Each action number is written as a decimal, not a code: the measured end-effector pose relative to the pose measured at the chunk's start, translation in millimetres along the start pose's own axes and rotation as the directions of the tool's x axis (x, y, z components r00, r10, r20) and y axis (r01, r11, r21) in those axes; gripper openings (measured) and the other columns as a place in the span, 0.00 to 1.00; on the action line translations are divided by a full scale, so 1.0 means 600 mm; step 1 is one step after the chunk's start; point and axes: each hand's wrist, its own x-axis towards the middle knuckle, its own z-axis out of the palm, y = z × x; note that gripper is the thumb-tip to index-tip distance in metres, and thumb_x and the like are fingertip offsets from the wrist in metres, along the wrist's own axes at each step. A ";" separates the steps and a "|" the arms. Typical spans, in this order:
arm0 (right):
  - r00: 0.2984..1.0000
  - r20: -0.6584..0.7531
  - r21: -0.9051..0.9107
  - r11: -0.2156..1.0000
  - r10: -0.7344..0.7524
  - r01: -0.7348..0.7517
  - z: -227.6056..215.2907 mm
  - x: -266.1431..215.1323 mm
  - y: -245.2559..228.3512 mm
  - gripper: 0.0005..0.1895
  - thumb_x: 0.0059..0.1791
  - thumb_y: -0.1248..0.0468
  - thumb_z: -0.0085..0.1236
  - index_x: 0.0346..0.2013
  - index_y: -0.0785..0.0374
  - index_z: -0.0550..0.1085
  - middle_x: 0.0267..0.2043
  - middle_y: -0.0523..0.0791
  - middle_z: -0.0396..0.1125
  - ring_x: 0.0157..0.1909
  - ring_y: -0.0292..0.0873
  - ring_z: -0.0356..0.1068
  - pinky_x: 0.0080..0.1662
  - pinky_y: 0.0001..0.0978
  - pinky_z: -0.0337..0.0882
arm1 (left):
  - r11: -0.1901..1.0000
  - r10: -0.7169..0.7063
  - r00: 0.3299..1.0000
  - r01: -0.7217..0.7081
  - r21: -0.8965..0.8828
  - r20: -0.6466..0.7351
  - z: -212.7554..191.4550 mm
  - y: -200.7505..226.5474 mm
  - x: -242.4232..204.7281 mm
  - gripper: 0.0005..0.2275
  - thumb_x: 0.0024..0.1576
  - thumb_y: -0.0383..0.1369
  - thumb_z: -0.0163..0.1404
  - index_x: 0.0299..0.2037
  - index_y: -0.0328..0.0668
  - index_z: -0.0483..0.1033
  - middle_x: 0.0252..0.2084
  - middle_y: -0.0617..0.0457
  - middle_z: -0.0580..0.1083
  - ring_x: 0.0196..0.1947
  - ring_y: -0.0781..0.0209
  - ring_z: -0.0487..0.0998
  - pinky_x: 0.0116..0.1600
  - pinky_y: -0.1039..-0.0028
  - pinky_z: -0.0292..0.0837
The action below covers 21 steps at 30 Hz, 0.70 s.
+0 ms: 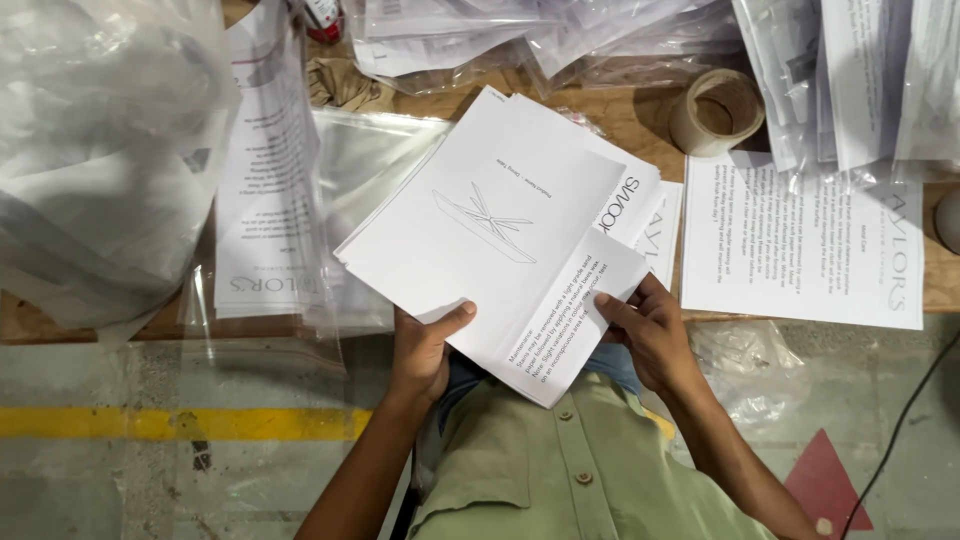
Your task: The person organizes papers by sorting them and placing them into clear plastic envelopes on a wooden table.
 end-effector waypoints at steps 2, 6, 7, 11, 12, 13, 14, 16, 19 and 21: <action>1.000 -0.006 0.005 1.000 -0.029 0.029 -0.004 0.007 -0.004 0.20 0.51 0.68 0.56 0.56 0.72 0.69 0.43 0.51 0.74 0.40 0.41 0.76 0.39 0.33 0.79 | 1.000 0.026 0.999 -0.026 0.002 0.021 0.001 0.000 0.004 0.30 0.50 0.19 0.59 0.63 0.30 0.61 0.51 0.46 0.71 0.53 0.57 0.74 0.57 0.67 0.71; 0.993 -0.090 0.027 0.996 -0.083 0.085 -0.023 0.025 -0.005 0.21 0.51 0.70 0.54 0.58 0.71 0.67 0.43 0.51 0.73 0.38 0.42 0.76 0.37 0.35 0.78 | 0.999 -0.024 1.000 0.024 -0.027 0.007 0.000 -0.001 0.005 0.24 0.53 0.20 0.58 0.59 0.33 0.62 0.44 0.44 0.72 0.40 0.57 0.77 0.39 0.70 0.78; 0.990 -0.113 0.033 0.995 -0.085 0.089 -0.026 0.028 -0.006 0.21 0.51 0.70 0.54 0.59 0.71 0.66 0.43 0.51 0.73 0.38 0.42 0.76 0.37 0.35 0.79 | 1.000 0.002 1.000 -0.002 -0.018 0.014 -0.002 -0.002 0.003 0.24 0.53 0.20 0.58 0.59 0.36 0.62 0.44 0.45 0.72 0.39 0.59 0.78 0.37 0.73 0.78; 0.993 -0.095 -0.053 0.997 -0.065 0.061 -0.017 0.022 -0.035 0.22 0.51 0.68 0.54 0.60 0.71 0.66 0.42 0.50 0.73 0.39 0.40 0.76 0.39 0.33 0.80 | 0.998 0.014 1.000 -0.013 -0.065 0.019 0.002 0.001 0.004 0.25 0.52 0.20 0.58 0.58 0.38 0.60 0.45 0.46 0.73 0.43 0.59 0.79 0.43 0.71 0.81; 0.984 -0.147 -0.239 0.969 -0.097 0.059 -0.007 0.016 -0.050 0.25 0.51 0.67 0.56 0.61 0.71 0.64 0.41 0.52 0.73 0.37 0.41 0.75 0.38 0.33 0.79 | 0.998 0.031 0.999 -0.030 -0.060 0.020 -0.001 -0.005 0.006 0.25 0.52 0.20 0.58 0.59 0.37 0.60 0.46 0.46 0.73 0.44 0.59 0.79 0.44 0.71 0.80; 0.972 -0.193 -0.419 0.907 -0.137 0.044 0.003 0.010 -0.066 0.27 0.51 0.65 0.58 0.63 0.71 0.63 0.39 0.53 0.72 0.36 0.42 0.74 0.36 0.34 0.77 | 0.997 0.048 0.999 -0.047 -0.057 0.021 -0.004 -0.011 0.007 0.26 0.53 0.20 0.59 0.59 0.36 0.61 0.46 0.46 0.72 0.45 0.59 0.78 0.45 0.70 0.78; 0.971 -0.197 -0.420 0.906 -0.138 0.043 0.002 0.014 -0.074 0.27 0.51 0.65 0.58 0.63 0.71 0.63 0.39 0.53 0.72 0.36 0.42 0.74 0.36 0.34 0.77 | 0.997 0.046 0.999 -0.044 -0.058 0.024 -0.004 -0.013 0.007 0.26 0.53 0.20 0.59 0.59 0.36 0.61 0.46 0.46 0.72 0.45 0.59 0.78 0.45 0.70 0.78; 0.813 -0.125 -0.866 0.463 -0.569 0.191 0.003 0.019 -0.088 0.32 0.52 0.64 0.62 0.67 0.72 0.60 0.44 0.57 0.70 0.38 0.47 0.71 0.38 0.35 0.73 | 0.998 0.059 0.998 -0.058 -0.035 0.022 -0.007 -0.013 0.005 0.27 0.53 0.20 0.59 0.61 0.34 0.61 0.48 0.46 0.72 0.48 0.56 0.76 0.51 0.66 0.74; 0.693 0.048 -0.884 0.293 -0.719 0.365 -0.016 0.070 -0.109 0.33 0.54 0.65 0.63 0.68 0.74 0.59 0.50 0.58 0.69 0.44 0.48 0.70 0.41 0.35 0.74 | 0.997 0.072 0.997 -0.072 -0.037 0.006 0.003 -0.005 0.006 0.30 0.50 0.20 0.59 0.63 0.37 0.59 0.54 0.48 0.71 0.55 0.57 0.73 0.60 0.66 0.69; 0.776 0.010 -0.821 0.438 -0.631 0.367 -0.012 0.113 -0.134 0.34 0.53 0.65 0.63 0.69 0.74 0.57 0.48 0.55 0.70 0.42 0.46 0.71 0.39 0.35 0.74 | 0.997 0.075 0.997 -0.075 -0.026 0.019 -0.003 -0.011 0.007 0.30 0.51 0.20 0.59 0.64 0.37 0.59 0.54 0.47 0.70 0.56 0.57 0.72 0.61 0.64 0.68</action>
